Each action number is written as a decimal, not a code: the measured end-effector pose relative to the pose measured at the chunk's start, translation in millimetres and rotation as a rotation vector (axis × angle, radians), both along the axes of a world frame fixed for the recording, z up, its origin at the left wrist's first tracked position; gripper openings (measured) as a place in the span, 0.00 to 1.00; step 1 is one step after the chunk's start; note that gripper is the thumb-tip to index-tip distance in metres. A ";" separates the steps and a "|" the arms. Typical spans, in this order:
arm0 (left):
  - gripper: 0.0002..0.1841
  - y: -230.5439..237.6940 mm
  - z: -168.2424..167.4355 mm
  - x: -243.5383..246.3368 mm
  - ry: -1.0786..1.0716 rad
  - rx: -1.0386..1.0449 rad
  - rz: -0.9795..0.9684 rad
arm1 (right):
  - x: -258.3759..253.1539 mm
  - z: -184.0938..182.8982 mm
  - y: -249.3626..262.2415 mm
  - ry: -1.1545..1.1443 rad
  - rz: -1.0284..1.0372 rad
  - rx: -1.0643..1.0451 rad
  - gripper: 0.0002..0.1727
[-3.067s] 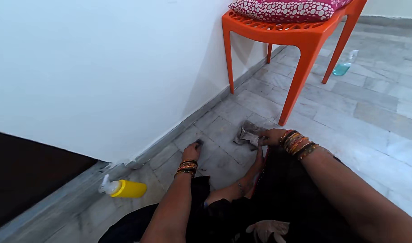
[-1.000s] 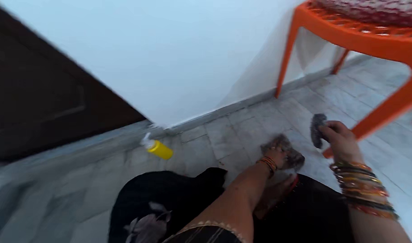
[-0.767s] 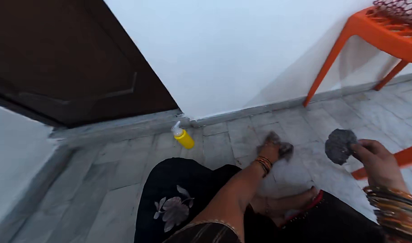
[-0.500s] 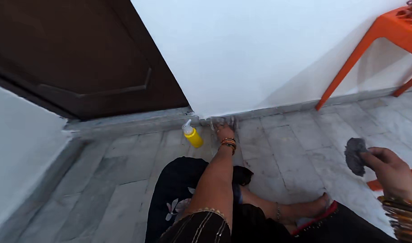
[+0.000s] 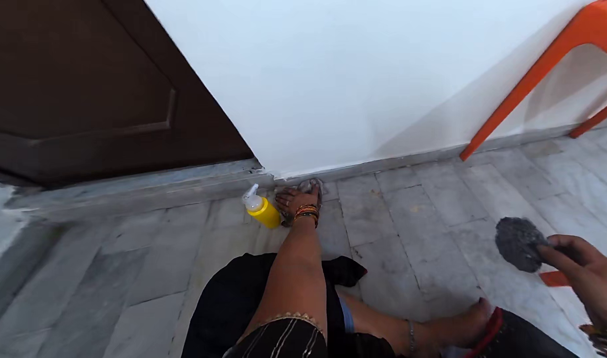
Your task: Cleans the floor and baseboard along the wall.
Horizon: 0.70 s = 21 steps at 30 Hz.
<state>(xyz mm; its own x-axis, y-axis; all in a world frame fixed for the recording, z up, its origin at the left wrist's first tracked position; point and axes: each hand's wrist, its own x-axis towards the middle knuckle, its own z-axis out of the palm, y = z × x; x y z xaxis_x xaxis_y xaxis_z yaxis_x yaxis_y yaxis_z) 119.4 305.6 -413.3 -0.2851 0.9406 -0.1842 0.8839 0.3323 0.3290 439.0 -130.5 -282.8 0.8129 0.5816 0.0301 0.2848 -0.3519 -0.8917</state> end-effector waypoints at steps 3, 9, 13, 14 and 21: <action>0.70 1.8 -10.4 4.4 0.030 0.036 -0.012 | -3.5 3.6 -0.1 0.007 0.008 0.014 0.08; 0.60 -1.5 -23.0 9.0 0.058 0.112 -0.035 | -18.5 20.8 11.5 -0.013 0.024 0.039 0.08; 0.54 -14.9 -24.9 32.4 0.087 0.104 -0.137 | -26.8 30.0 14.3 -0.048 0.045 0.055 0.09; 0.53 -18.1 -26.9 40.8 0.083 0.112 -0.164 | -26.8 31.0 12.9 -0.066 0.046 0.057 0.09; 0.52 -54.0 -26.0 112.5 0.022 0.111 -0.412 | -20.6 71.2 -29.4 -0.183 -0.002 0.157 0.10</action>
<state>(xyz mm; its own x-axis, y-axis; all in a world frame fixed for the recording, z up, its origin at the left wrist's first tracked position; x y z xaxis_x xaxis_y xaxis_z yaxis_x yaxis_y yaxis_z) 231.9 251.6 -439.3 0.1160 0.9905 -0.0734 0.9427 -0.0865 0.3222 418.4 -159.9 -211.6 0.7867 0.5565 0.2672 0.4463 -0.2136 -0.8690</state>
